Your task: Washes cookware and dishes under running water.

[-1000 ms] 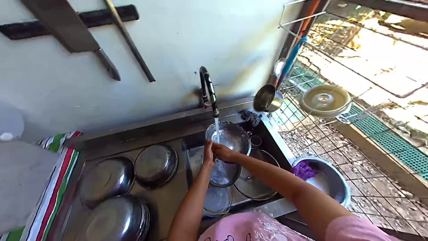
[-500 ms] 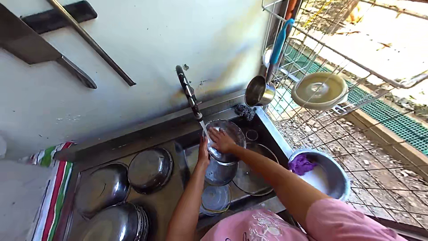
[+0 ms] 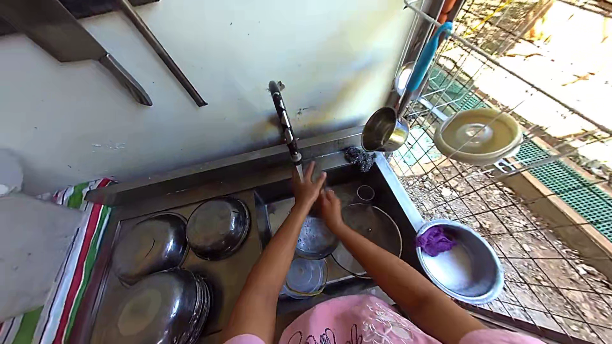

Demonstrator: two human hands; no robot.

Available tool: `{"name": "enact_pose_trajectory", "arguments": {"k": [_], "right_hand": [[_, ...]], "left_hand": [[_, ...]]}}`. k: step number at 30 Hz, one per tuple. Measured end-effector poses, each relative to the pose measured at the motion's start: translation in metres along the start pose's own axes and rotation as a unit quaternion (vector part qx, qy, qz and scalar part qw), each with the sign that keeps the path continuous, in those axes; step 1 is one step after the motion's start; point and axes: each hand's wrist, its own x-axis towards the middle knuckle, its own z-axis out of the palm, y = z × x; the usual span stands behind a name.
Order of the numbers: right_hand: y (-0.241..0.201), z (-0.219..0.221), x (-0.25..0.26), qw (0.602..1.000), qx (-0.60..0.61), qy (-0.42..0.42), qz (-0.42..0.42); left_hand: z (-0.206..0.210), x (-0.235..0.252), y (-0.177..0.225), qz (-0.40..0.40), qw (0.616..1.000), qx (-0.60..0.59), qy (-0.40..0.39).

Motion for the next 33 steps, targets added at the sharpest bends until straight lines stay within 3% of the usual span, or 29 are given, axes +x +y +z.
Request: {"name": "enact_pose_trajectory", "arguments": {"k": [2,4,5,7,8,10,13,19,21,25,30,33], "right_hand": [[-0.012,-0.014,0.015,0.986,0.142,0.066,0.058],[-0.023,-0.028,0.025,0.963,0.230,0.112,0.083],[-0.028,-0.035,0.028,0.954,0.253,0.135,0.089],[-0.029,-0.048,0.030,0.937,0.293,0.157,0.105],[-0.025,-0.052,0.030,0.930,0.306,0.166,0.119],[-0.013,-0.058,0.030,0.913,0.332,0.182,0.151],[0.013,-0.070,0.026,0.885,0.380,0.189,0.191],[0.058,-0.079,0.006,0.842,0.447,0.193,0.232],[0.072,-0.078,-0.006,0.844,0.441,0.201,0.228],[0.091,-0.059,-0.021,0.847,0.401,0.218,0.272],[0.084,-0.034,-0.019,0.852,0.328,0.143,0.381],[0.078,-0.027,-0.010,0.823,0.370,0.085,0.423]], "left_hand": [[0.006,0.002,-0.023,0.147,0.989,0.008,0.034],[0.006,0.011,-0.047,0.184,0.981,-0.037,0.058],[0.004,0.011,-0.055,0.142,0.985,-0.078,0.056],[0.001,0.004,-0.060,-0.024,0.974,-0.221,0.038],[0.000,0.001,-0.057,-0.113,0.950,-0.291,0.031],[-0.002,-0.003,-0.047,-0.218,0.900,-0.378,0.019],[-0.002,-0.005,-0.046,-0.286,0.873,-0.393,0.047],[-0.009,-0.016,-0.022,-0.300,0.834,-0.462,-0.010],[-0.011,-0.020,-0.015,-0.251,0.848,-0.465,-0.034],[-0.029,-0.014,0.014,-0.216,0.934,-0.272,-0.091],[-0.047,0.001,0.018,-0.126,0.968,-0.165,-0.140],[-0.056,0.007,0.015,-0.095,0.976,-0.111,-0.164]]}}
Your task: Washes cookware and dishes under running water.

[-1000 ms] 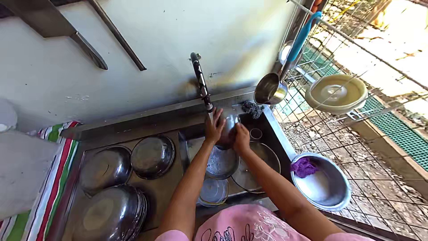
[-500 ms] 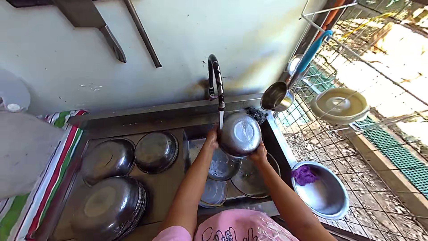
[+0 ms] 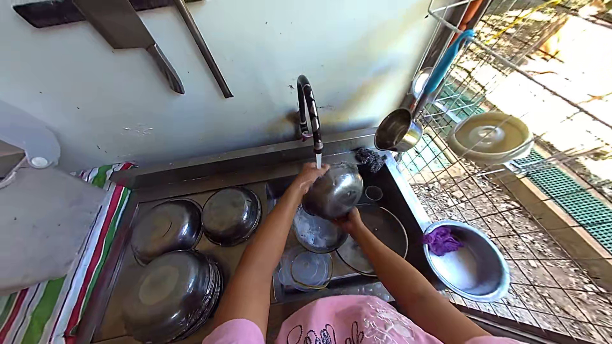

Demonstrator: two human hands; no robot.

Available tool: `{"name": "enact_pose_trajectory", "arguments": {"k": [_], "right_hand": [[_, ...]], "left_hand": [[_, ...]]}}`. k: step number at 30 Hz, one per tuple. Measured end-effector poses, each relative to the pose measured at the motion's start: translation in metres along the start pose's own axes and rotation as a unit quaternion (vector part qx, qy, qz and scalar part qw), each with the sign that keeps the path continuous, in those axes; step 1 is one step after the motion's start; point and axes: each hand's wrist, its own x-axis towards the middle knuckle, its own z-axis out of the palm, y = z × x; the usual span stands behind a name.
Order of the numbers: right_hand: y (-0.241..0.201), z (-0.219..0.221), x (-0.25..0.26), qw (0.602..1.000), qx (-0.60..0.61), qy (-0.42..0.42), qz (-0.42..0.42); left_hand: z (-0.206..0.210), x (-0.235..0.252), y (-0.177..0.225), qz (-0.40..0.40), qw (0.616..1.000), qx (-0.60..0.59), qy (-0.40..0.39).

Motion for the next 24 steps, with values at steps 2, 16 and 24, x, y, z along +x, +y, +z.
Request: {"name": "enact_pose_trajectory", "arguments": {"k": [2,16,24], "right_hand": [[0.002,0.004,0.006,1.000,0.027,-0.017,0.001],[-0.004,0.014,0.018,0.991,0.028,0.001,-0.134],[-0.011,-0.006,0.012,0.967,0.137,-0.027,-0.212]], "left_hand": [[-0.008,-0.003,0.006,0.005,0.999,0.029,-0.045],[-0.004,0.000,0.010,-0.026,0.997,0.050,0.052],[0.017,0.011,-0.004,-0.035,0.994,0.013,0.107]]}}
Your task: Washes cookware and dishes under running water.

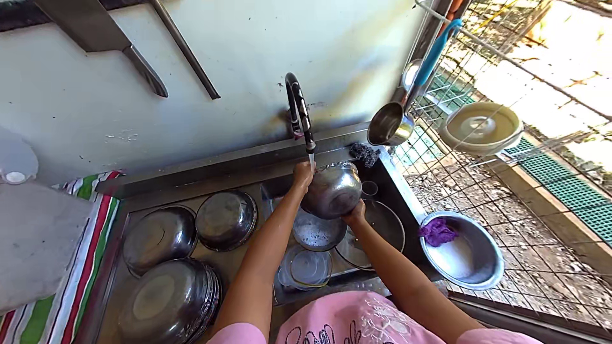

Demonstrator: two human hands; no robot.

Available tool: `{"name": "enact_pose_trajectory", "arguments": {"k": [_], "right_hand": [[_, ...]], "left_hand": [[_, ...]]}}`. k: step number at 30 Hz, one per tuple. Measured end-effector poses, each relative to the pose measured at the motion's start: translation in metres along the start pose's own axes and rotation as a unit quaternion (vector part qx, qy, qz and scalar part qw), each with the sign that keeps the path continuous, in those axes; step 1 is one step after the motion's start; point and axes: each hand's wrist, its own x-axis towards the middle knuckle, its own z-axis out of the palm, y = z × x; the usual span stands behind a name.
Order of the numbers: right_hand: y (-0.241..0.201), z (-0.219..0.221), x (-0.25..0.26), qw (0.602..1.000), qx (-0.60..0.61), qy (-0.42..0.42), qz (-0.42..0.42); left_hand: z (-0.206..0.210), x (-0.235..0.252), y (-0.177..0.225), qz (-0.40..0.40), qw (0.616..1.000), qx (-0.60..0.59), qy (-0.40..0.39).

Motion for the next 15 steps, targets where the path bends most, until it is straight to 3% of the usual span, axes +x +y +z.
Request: {"name": "enact_pose_trajectory", "arguments": {"k": [3,5,9,11,13,14,15], "right_hand": [[-0.006,-0.008,0.001,1.000,-0.019,0.010,-0.013],[-0.007,-0.008,-0.001,0.998,-0.055,0.021,0.010],[-0.001,0.005,0.002,0.992,-0.079,0.048,0.090],[0.001,0.010,0.007,0.977,-0.177,0.050,0.110],[0.009,0.000,0.016,0.908,-0.404,-0.026,0.108],[0.013,-0.012,0.018,0.826,-0.544,-0.111,0.095],[0.017,-0.025,0.019,0.711,-0.668,-0.206,0.077]], "left_hand": [[-0.001,-0.002,0.001,0.046,0.995,-0.010,-0.092],[-0.002,-0.007,0.006,0.028,0.988,0.014,-0.152],[-0.009,-0.001,0.006,0.035,0.984,0.035,-0.172],[-0.024,-0.010,0.025,0.027,0.978,0.035,-0.202],[-0.034,-0.020,0.038,0.087,0.965,0.098,-0.227],[-0.037,-0.024,0.041,0.138,0.949,0.154,-0.238],[-0.038,-0.025,0.041,0.190,0.925,0.218,-0.246]]}}
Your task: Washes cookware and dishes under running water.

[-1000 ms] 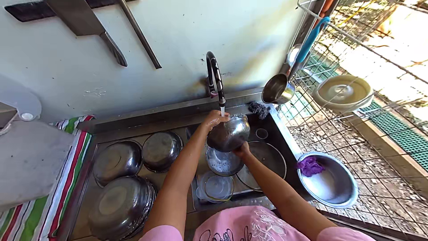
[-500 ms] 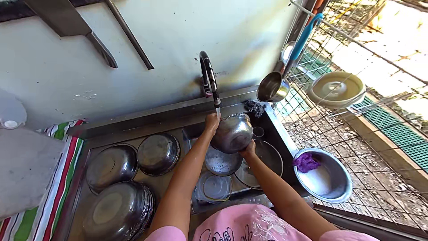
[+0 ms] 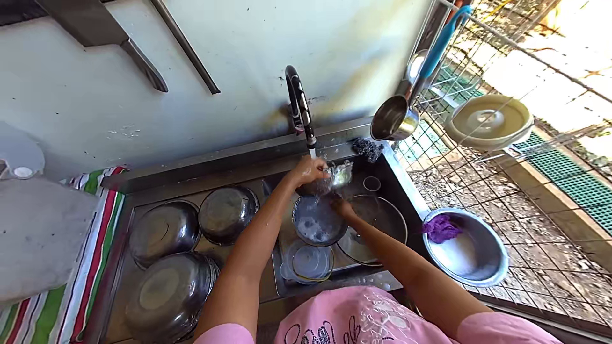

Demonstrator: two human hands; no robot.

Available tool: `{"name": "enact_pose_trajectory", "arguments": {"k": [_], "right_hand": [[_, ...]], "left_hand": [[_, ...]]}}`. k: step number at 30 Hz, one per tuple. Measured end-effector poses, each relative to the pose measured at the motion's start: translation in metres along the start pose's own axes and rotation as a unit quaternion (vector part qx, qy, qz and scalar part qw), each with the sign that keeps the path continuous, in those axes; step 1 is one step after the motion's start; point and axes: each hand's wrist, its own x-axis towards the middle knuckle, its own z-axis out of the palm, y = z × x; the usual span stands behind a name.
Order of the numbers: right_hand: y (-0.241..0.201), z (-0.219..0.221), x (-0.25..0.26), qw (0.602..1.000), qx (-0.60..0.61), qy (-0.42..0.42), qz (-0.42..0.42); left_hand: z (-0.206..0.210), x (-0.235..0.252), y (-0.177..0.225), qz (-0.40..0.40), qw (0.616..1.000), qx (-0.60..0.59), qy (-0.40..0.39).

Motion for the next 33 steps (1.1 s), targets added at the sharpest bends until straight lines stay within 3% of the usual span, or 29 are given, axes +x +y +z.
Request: {"name": "enact_pose_trajectory", "arguments": {"k": [2,5,7,9,12,15,18,21,24,25,27,30,33], "right_hand": [[0.028,0.018,-0.013,0.958,-0.244,-0.129,-0.072],[0.033,0.038,-0.042,0.817,-0.500,-0.280,-0.067],[0.020,0.039,-0.051,0.761,-0.569,-0.307,-0.058],[0.006,0.033,-0.055,0.742,-0.582,-0.325,-0.072],[-0.004,0.023,-0.052,0.756,-0.553,-0.331,-0.110],[-0.011,0.017,-0.040,0.772,-0.535,-0.318,-0.127],[-0.021,0.010,-0.024,0.794,-0.511,-0.306,-0.121],[-0.035,0.000,-0.018,0.817,-0.474,-0.290,-0.152],[-0.071,-0.005,-0.029,0.812,-0.495,-0.261,-0.165],[-0.083,-0.007,-0.030,0.812,-0.500,-0.243,-0.175],[-0.103,-0.011,-0.024,0.821,-0.488,-0.211,-0.207],[-0.135,-0.015,-0.011,0.841,-0.448,-0.188,-0.238],[-0.172,-0.014,-0.008,0.867,-0.432,-0.136,-0.209]], "left_hand": [[0.003,0.000,-0.005,0.048,0.991,0.123,-0.022],[0.005,-0.009,-0.009,0.031,0.984,0.176,-0.023],[0.002,-0.021,-0.012,0.037,0.990,0.133,0.013],[-0.002,-0.037,-0.019,0.068,0.994,0.047,0.071],[-0.011,-0.074,-0.038,0.075,0.978,-0.069,0.181],[-0.026,-0.135,-0.049,-0.036,0.938,-0.150,0.309],[-0.046,-0.220,-0.073,-0.116,0.870,-0.195,0.438],[-0.059,-0.323,-0.113,-0.185,0.772,-0.251,0.553],[-0.044,-0.411,-0.148,-0.301,0.618,-0.326,0.649],[-0.035,-0.432,-0.160,-0.329,0.583,-0.340,0.661],[-0.012,-0.462,-0.183,-0.368,0.579,-0.319,0.654],[0.013,-0.481,-0.209,-0.431,0.644,-0.209,0.597],[0.028,-0.490,-0.223,-0.434,0.655,-0.181,0.591]]}}
